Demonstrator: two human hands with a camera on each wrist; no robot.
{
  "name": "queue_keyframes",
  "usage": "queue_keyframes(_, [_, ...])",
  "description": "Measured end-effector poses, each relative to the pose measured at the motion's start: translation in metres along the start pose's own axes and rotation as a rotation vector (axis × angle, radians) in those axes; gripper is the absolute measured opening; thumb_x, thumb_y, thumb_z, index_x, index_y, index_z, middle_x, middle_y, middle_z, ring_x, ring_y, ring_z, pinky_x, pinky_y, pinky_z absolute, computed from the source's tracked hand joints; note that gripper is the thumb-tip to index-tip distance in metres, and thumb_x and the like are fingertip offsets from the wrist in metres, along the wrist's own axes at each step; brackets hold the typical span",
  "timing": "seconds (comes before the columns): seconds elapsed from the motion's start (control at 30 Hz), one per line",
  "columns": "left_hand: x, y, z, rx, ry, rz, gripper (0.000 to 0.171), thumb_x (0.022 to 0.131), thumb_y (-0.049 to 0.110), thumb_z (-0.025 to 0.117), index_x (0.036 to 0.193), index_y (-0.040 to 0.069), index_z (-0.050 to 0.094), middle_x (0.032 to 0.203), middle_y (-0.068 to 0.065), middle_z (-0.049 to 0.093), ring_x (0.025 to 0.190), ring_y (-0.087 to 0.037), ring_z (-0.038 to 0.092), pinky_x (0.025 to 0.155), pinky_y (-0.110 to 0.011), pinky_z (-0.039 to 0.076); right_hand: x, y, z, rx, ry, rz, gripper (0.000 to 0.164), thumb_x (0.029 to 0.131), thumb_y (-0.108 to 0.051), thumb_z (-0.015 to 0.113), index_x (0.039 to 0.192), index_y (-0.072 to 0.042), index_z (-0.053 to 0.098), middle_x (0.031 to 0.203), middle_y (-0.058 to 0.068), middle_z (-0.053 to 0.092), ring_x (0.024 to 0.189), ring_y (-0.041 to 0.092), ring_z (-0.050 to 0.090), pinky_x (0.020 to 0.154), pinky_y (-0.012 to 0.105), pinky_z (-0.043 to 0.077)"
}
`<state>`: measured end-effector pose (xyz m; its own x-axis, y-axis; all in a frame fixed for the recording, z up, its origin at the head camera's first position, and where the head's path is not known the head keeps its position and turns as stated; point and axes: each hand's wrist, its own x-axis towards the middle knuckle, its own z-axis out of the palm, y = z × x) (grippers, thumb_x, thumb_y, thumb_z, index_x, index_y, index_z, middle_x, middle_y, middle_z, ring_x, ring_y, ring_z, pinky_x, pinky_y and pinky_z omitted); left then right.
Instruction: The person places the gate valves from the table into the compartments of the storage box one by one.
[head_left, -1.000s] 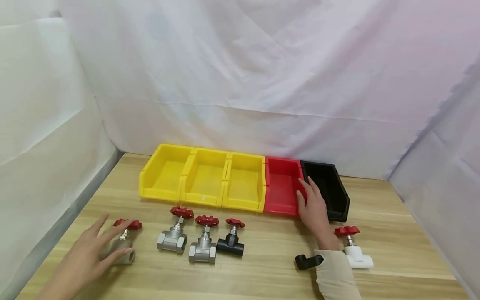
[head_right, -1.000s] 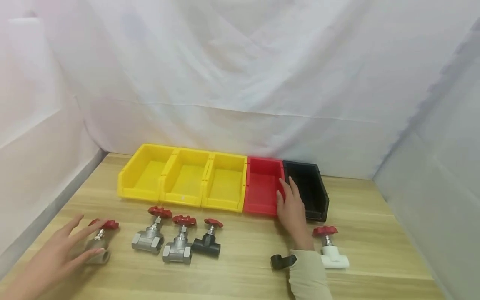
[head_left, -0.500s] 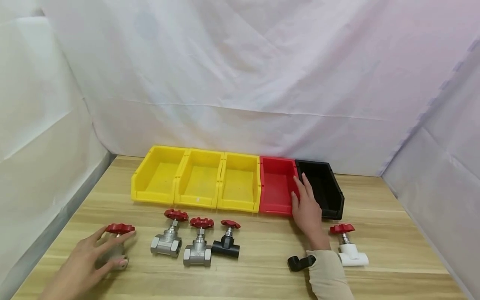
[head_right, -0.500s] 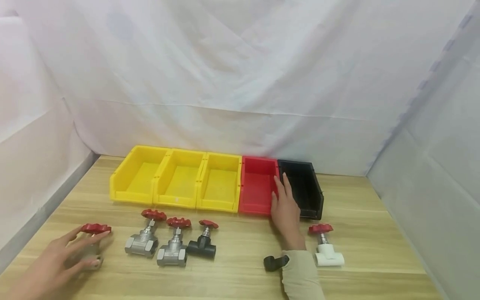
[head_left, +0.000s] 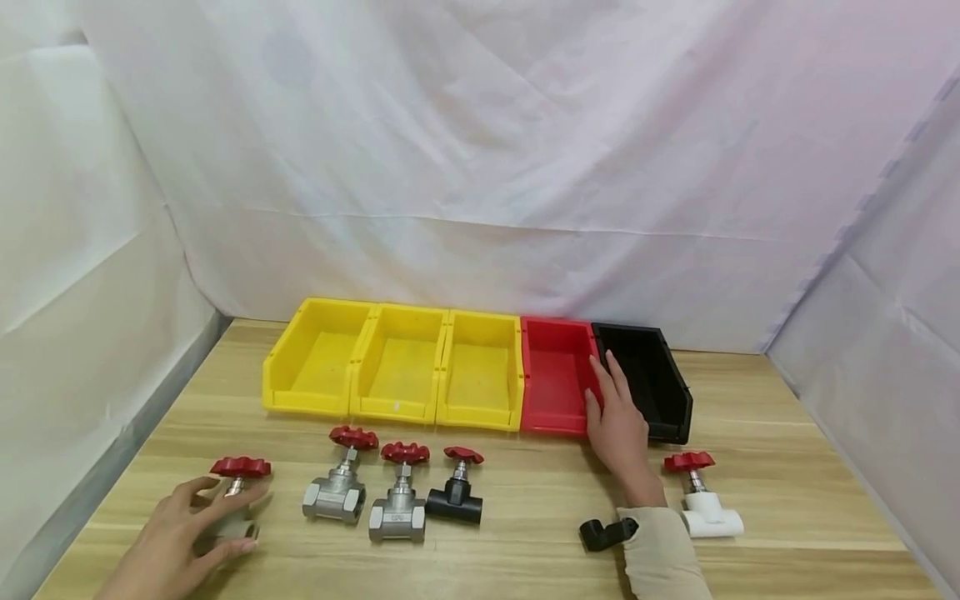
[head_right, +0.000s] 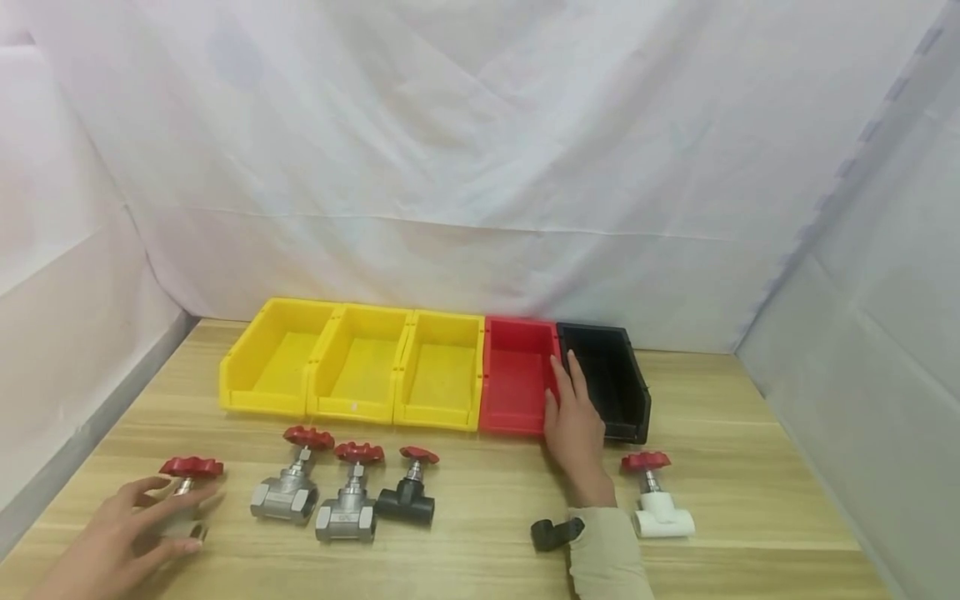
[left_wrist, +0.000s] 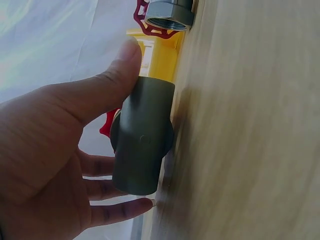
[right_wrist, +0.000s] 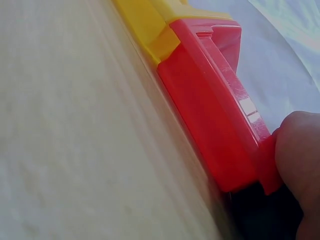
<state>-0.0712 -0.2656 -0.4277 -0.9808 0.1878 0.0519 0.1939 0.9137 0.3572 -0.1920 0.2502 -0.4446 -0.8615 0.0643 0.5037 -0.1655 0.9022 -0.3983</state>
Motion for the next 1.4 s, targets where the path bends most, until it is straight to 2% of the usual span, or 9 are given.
queue_keyframes(0.23, [0.0000,0.0008,0.0009,0.008,-0.033,-0.021,0.046,0.064,0.062,0.063,0.101,0.036,0.064,0.102,-0.011,0.051,0.089,-0.033,0.044,0.066,-0.051,0.041,-0.0012,0.0012,0.0005,-0.002,0.014,-0.023,0.053,0.087,-0.016,0.057,0.137,-0.021,0.037,0.144,0.001,0.024,0.037,0.011,0.031,0.033,0.025,0.029])
queue_keyframes(0.5, [0.0015,0.0002,0.0015,-0.033,-0.054,0.002,0.044,0.062,0.057,0.068,0.098,0.033,0.065,0.110,-0.014,0.048,0.095,-0.034,0.045,0.071,-0.055,0.041,-0.0005,0.0029,0.0009,-0.010,0.015,-0.018,0.054,0.087,-0.017,0.056,0.137,-0.023,0.036,0.145,-0.001,0.023,0.039,0.011,0.032,0.034,0.025,0.030])
queue_keyframes(0.8, [0.0006,-0.0041,0.0010,-0.058,-0.049,0.047,0.041,0.060,0.051,0.071,0.095,0.031,0.066,0.107,-0.013,0.049,0.093,-0.032,0.047,0.071,-0.053,0.042,0.0001,0.0036,0.0028,-0.014,0.018,-0.015,0.056,0.086,-0.015,0.058,0.137,-0.024,0.036,0.145,0.000,0.023,0.039,0.011,0.033,0.033,0.025,0.029])
queue_keyframes(1.03, [0.0019,-0.0061,-0.0008,-0.050,-0.152,0.002,0.036,0.064,0.049,0.069,0.095,0.032,0.065,0.109,-0.013,0.048,0.096,-0.031,0.045,0.075,-0.051,0.044,-0.0004,0.0004,0.0029,-0.011,0.019,-0.019,0.055,0.086,-0.015,0.058,0.137,-0.023,0.037,0.144,0.001,0.024,0.040,0.010,0.034,0.033,0.025,0.028])
queue_keyframes(1.17, [0.0017,-0.0042,-0.0003,-0.050,-0.147,0.024,0.031,0.066,0.046,0.070,0.095,0.033,0.064,0.111,-0.014,0.047,0.097,-0.033,0.045,0.075,-0.052,0.043,-0.0001,0.0003,0.0022,-0.019,0.030,-0.028,0.055,0.087,-0.015,0.057,0.137,-0.023,0.037,0.144,0.001,0.024,0.040,0.011,0.033,0.033,0.024,0.028])
queue_keyframes(1.4, [0.0030,0.0022,0.0007,-0.043,-0.051,0.089,0.027,0.067,0.038,0.073,0.092,0.033,0.064,0.106,-0.013,0.050,0.095,-0.031,0.048,0.074,-0.052,0.043,-0.0008,0.0027,0.0037,-0.031,0.026,-0.006,0.055,0.087,-0.017,0.056,0.137,-0.026,0.035,0.145,-0.002,0.022,0.041,0.011,0.035,0.034,0.025,0.028])
